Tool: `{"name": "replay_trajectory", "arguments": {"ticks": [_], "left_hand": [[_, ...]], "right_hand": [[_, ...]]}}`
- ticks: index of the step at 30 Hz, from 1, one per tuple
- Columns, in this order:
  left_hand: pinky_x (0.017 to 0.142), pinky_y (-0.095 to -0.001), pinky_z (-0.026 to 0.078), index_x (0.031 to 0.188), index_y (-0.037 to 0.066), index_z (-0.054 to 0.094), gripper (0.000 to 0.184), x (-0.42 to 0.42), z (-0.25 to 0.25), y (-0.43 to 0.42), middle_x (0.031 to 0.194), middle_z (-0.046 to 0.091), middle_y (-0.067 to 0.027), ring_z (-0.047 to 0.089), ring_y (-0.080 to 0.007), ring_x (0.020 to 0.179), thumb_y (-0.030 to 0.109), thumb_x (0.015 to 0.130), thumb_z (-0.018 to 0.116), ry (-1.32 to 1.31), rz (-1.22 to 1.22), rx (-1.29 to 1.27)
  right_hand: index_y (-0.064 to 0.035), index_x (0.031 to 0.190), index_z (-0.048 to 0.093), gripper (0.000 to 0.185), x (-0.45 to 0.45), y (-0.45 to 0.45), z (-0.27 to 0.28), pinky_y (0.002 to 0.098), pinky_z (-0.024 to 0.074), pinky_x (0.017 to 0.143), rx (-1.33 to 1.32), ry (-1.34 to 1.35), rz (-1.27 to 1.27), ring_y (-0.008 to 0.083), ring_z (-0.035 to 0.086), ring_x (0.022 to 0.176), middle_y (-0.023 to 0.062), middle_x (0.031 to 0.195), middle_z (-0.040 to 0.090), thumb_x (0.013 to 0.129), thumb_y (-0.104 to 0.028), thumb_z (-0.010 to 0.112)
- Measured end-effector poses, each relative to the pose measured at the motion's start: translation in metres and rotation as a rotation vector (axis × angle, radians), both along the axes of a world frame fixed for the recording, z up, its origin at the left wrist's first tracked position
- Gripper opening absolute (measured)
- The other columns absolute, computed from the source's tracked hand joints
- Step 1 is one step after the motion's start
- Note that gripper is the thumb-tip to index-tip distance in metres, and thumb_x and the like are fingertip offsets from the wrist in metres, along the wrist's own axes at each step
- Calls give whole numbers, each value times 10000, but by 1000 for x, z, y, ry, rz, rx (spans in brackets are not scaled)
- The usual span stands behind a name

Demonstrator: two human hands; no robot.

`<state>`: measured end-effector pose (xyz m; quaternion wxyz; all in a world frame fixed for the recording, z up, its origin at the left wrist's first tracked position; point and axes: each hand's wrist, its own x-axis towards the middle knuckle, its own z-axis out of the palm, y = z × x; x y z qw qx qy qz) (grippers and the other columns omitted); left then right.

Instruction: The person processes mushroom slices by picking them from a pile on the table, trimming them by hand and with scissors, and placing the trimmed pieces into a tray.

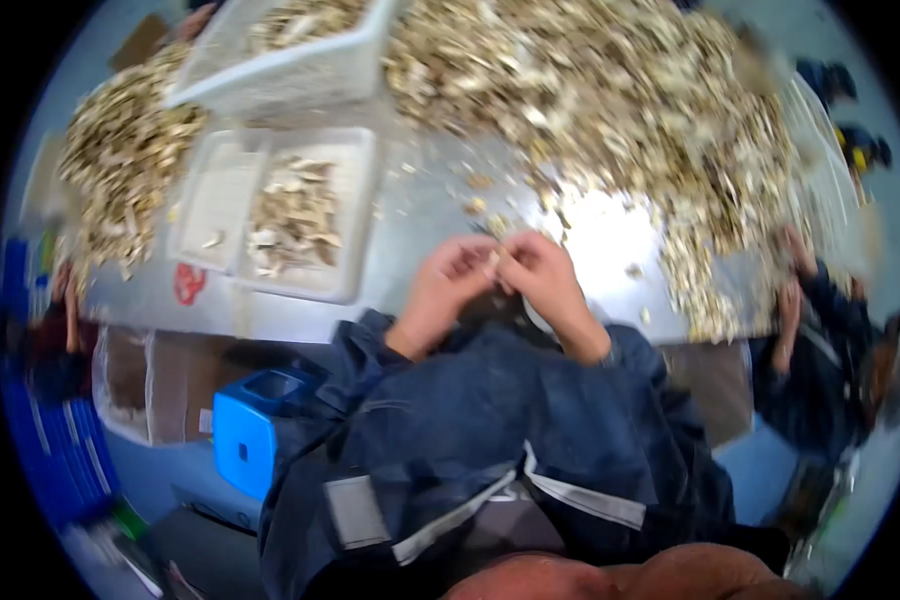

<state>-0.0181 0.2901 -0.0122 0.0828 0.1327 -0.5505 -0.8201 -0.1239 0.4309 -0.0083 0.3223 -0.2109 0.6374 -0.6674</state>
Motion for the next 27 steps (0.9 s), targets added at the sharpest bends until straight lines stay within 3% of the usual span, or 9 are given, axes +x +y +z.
{"name": "replay_trajectory", "arguments": {"ticks": [6, 9, 12, 13, 16, 17, 21, 24, 27], "left_hand": [[814, -271, 513, 1269, -11, 591, 327, -20, -4, 11, 1085, 640, -58, 603, -124, 909, 61, 955, 652, 50, -39, 103], [720, -218, 486, 1295, -9, 574, 337, -26, -3, 11, 1003, 634, -44, 624, -121, 836, 39, 965, 623, -5, -58, 186], [681, -203, 465, 1311, -8, 567, 347, -31, 2, 10, 965, 619, -36, 622, -118, 817, 53, 973, 617, -57, -68, 181], [723, -223, 475, 1309, -5, 569, 345, -32, 0, 9, 999, 620, -42, 613, -124, 842, 50, 972, 615, -56, -79, 199], [802, -261, 495, 1301, 0, 575, 336, -37, -8, 7, 1065, 623, -52, 599, -136, 888, 48, 970, 612, -64, -108, 227], [797, -261, 497, 1298, 1, 574, 333, -39, -10, 7, 1062, 625, -51, 602, -137, 883, 52, 971, 613, -74, -113, 221], [789, -262, 509, 1262, 1, 589, 302, -60, -18, 15, 1047, 638, -53, 617, -138, 870, 64, 969, 629, -86, -149, 210], [795, -267, 519, 1238, 2, 601, 287, -78, -26, 24, 1035, 648, -56, 624, -135, 874, 69, 963, 647, -26, -220, 132], [825, -273, 514, 1241, -3, 596, 273, -82, -22, 27, 1054, 635, -59, 607, -132, 895, 33, 971, 621, -46, -277, 127]], "right_hand": [[-4, 930, 627, 91, -11, 20, 6, 222, 463, 561, -60, -71, -114, 65, 584, 634, 10, 768, 641, 901, -69, 683], [-4, 943, 631, 88, -21, 34, 6, 211, 477, 587, -69, -67, -193, 61, 596, 660, 10, 781, 645, 899, -60, 681], [-10, 970, 638, 87, -34, 61, 1, 214, 495, 612, 87, 138, -328, 71, 609, 673, 21, 818, 636, 924, -68, 684], [-10, 995, 668, 121, -39, 71, -3, 224, 504, 624, 164, 240, -366, 93, 634, 716, 36, 826, 655, 910, -89, 703], [-20, 968, 709, 112, -51, 93, -2, 277, 522, 632, 462, 832, -518, 171, 656, 669, 64, 818, 672, 886, -96, 707], [-22, 970, 717, 127, -54, 99, -8, 244, 500, 645, 533, 918, -535, 161, 649, 781, 66, 829, 672, 882, -113, 715], [8, 955, 718, 142, -44, 84, 1, 265, 499, 672, 292, 554, -319, 104, 632, 772, 52, 851, 700, 903, -124, 720], [10, 994, 720, 153, -32, 64, 16, 220, 491, 676, 127, 247, -177, 65, 629, 747, 29, 861, 721, 936, -131, 715], [2, 1024, 713, 145, -36, 66, 13, 201, 487, 672, 241, 192, -148, 51, 633, 744, 30, 876, 725, 933, -110, 715]]}}
